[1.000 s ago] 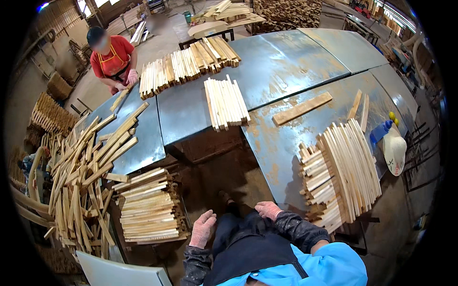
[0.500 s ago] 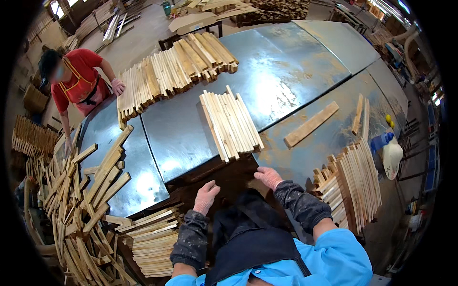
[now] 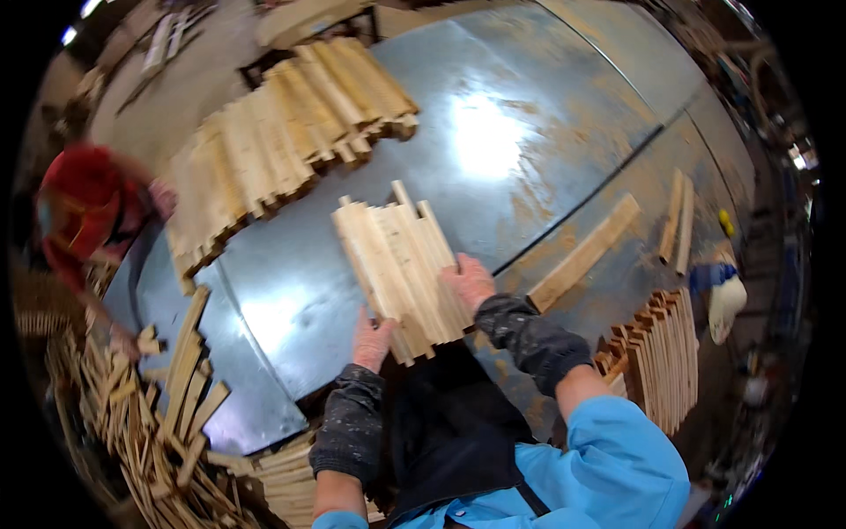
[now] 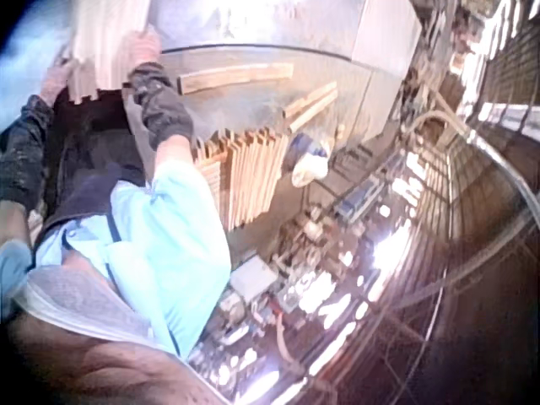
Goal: The person gathers small wooden planks from a metal table and stacks them into neat bundles. They repeatedly lift these bundles and place them onto a conveyor belt or machine, then return to the table to collect more planks. The process involves continuous picking, stacking, and transferring of the wood pieces.
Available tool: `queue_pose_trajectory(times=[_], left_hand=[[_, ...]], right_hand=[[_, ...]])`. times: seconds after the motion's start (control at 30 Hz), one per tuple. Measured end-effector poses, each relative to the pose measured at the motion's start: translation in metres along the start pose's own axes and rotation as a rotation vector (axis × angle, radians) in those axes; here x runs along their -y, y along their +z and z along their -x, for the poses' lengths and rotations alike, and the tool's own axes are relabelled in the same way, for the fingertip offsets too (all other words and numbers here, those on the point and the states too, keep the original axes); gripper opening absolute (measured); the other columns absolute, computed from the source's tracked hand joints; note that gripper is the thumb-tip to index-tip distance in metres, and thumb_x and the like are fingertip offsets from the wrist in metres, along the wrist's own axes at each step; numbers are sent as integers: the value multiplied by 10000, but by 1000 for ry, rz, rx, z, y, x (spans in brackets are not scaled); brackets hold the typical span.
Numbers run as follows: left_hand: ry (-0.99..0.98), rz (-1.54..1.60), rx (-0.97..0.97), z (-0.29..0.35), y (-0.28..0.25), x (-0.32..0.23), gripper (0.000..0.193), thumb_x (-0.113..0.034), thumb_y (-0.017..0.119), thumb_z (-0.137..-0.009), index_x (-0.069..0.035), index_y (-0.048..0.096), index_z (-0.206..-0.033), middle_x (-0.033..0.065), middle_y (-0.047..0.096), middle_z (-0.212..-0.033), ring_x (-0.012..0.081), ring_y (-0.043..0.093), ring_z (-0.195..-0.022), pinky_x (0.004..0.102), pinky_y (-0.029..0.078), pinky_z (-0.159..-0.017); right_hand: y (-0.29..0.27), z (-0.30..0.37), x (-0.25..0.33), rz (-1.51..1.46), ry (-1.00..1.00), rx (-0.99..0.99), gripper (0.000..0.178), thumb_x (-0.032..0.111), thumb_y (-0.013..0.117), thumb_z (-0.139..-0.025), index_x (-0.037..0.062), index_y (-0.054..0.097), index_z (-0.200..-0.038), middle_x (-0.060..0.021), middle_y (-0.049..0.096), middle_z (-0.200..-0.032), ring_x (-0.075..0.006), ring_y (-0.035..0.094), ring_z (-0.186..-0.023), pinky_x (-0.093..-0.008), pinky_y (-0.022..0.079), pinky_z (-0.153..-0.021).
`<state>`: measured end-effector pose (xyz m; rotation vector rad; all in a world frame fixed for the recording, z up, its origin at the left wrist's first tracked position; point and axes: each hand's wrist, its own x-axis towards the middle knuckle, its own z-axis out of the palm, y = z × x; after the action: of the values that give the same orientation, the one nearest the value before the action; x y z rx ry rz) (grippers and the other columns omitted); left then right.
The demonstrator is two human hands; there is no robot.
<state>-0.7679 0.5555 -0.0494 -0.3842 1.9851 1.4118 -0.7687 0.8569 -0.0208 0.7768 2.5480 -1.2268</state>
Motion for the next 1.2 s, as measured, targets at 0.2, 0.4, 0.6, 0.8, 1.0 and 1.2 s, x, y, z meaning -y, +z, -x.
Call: queue_pose_trajectory(times=[0.2,0.4,0.6,0.8,1.0,1.2], left_hand=[[34,266,-57,-24,28,-43,810,-38,828,-875,-29,440,-1586,174,668,-1406,291,686,-1217,408,565,-1051],[104,223,-12,-9,72,-83,870,-31,854,-834,-35,432,-1595,139,664,-1389,252,668,-1216,397,558,-1054],[162,299,176,-15,146,-118,818,-42,861,-831,-34,443,-1534,150,710,-1301,238,709,-1121,397,607,-969],[18,-332,83,-11,206,-137,1051,-258,931,-780,-28,346,-1622,232,621,-1469,342,616,-1344,455,499,-1142],[-85,-224,311,-22,207,-127,1211,-338,887,-839,-26,133,-1735,246,498,-1614,353,495,-1484,417,370,-1265],[-23,-271,231,-46,132,-110,922,-445,748,-935,-5,390,-1663,273,636,-1491,403,623,-1361,440,473,-1165]], right_hand=[[12,-25,28,147,217,25,902,598,554,-952,-51,514,-1577,-283,594,-1512,-422,533,-1424,-459,396,-1233],[-50,-33,23,179,240,32,874,611,531,-964,-27,545,-1560,-269,588,-1522,-409,509,-1441,-423,369,-1239],[-124,-52,-22,193,223,-175,689,566,643,-881,13,753,-1277,-281,727,-1279,-460,666,-1208,-494,523,-1063],[-172,-59,-64,139,78,-261,612,500,677,-900,19,756,-1270,-274,755,-1149,-460,682,-1126,-507,537,-1027],[-160,-70,-102,217,258,-107,799,525,722,-906,14,597,-1507,-294,593,-1466,-449,578,-1335,-502,457,-1151],[-156,-101,-74,464,-27,-379,821,451,777,-897,-58,561,-1504,-278,634,-1422,-452,598,-1313,-527,460,-1162]])
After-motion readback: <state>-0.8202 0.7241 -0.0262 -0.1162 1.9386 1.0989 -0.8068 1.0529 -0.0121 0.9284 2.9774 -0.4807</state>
